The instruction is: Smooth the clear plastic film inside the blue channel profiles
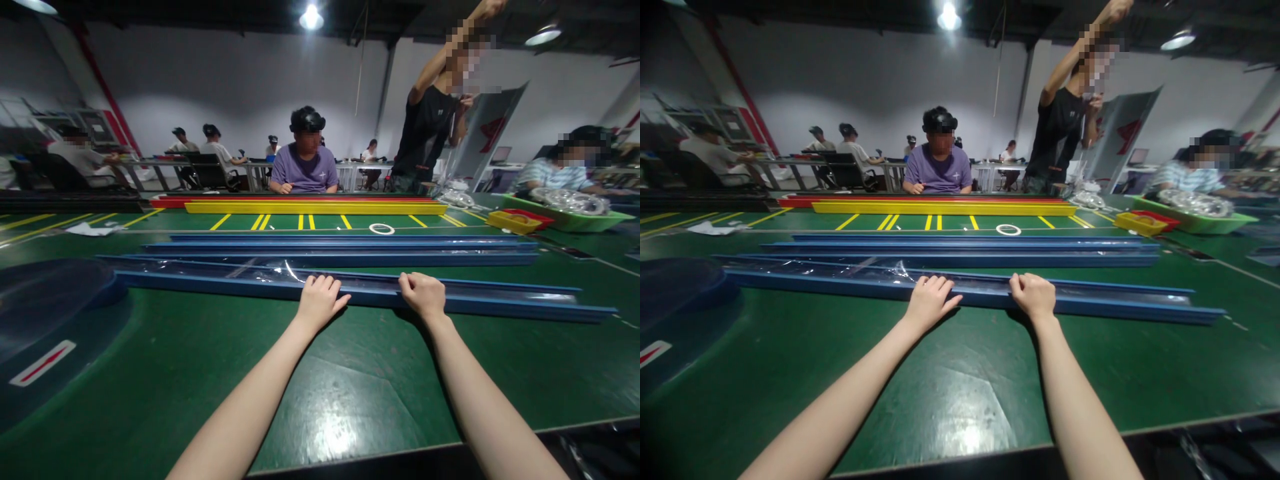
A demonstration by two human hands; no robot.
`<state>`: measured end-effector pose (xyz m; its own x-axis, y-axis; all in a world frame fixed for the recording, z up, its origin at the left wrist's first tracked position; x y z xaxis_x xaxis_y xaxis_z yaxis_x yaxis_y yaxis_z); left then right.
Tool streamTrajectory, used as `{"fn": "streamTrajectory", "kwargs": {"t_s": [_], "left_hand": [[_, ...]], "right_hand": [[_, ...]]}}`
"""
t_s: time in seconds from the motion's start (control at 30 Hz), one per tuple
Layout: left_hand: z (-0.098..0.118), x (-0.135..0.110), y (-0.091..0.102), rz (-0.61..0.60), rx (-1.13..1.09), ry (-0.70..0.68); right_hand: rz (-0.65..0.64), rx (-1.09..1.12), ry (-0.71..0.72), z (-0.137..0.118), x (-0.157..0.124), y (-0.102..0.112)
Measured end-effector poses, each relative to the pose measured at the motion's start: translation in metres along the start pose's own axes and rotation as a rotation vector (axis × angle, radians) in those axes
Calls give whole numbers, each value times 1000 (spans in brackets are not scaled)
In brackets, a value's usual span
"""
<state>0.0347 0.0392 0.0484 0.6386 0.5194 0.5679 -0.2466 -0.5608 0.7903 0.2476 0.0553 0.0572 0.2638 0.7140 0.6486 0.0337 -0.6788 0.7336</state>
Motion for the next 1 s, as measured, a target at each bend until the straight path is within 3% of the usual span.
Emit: {"fn": "streamTrajectory", "kwargs": {"t_s": [0.3,1.0], "left_hand": [[-2,0,-6,-41,-4,40],[-3,1,-7,-47,-16,40]], "right_hand": [[-89,-10,-71,2,1,-4],[-103,-18,-88,0,1,-4]]}}
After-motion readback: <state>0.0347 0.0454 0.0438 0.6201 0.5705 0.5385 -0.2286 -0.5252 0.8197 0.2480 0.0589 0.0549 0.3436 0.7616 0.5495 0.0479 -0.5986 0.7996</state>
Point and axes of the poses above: each hand's wrist, its own x-axis towards the middle knuckle, its own y-axis out of the back of the hand, z = x × y, the point moved 7 cm from there along x, towards the middle knuckle, and after that the axes turned 12 degrees about -y, right-handed, at the moved point
